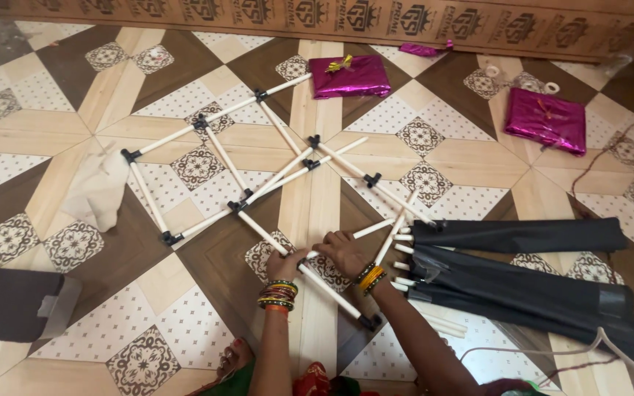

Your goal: The person assembles a collapsible furniture frame by connecting white plastic poles with black corner joints on a tiled floor. They then attach a black fabric sheet to the frame.

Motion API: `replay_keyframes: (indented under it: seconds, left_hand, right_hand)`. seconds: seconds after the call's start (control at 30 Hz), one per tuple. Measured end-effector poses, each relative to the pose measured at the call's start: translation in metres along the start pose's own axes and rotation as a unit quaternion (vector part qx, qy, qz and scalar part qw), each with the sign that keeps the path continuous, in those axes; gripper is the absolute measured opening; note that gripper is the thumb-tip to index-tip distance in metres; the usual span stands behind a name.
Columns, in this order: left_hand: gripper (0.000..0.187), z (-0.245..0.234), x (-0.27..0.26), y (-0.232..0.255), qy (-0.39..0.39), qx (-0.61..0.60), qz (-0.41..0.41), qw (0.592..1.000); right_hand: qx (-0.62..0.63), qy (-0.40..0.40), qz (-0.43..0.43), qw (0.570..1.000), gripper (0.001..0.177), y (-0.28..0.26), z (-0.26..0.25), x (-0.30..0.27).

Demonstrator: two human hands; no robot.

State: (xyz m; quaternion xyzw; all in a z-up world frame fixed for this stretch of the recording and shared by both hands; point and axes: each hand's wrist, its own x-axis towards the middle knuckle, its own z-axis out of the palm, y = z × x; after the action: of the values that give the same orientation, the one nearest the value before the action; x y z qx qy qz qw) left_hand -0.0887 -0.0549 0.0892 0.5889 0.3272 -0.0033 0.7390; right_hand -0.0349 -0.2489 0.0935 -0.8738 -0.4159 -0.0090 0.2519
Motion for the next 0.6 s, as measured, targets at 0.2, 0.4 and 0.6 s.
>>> replay_keyframes:
  seconds: [0.2, 0.4, 0.6]
  left_hand:
    - [0.022, -0.024, 0.015, 0.001, -0.090, -0.083, -0.050, 0.991]
    - [0.025, -0.031, 0.018, 0.006, -0.105, -0.013, -0.095, 0.990]
    - [0.031, -0.037, 0.008, 0.018, -0.127, 0.002, -0.118, 0.985]
  right_hand:
    - [-0.016, -0.004, -0.015, 1.000, 0.035, -0.006, 0.003, 0.013]
    - [0.006, 0.018, -0.012, 1.000, 0.031, -0.010, 0.006, 0.009]
    - [0.009, 0.001, -0.002, 1.000, 0.039, -0.004, 0.015, 0.011]
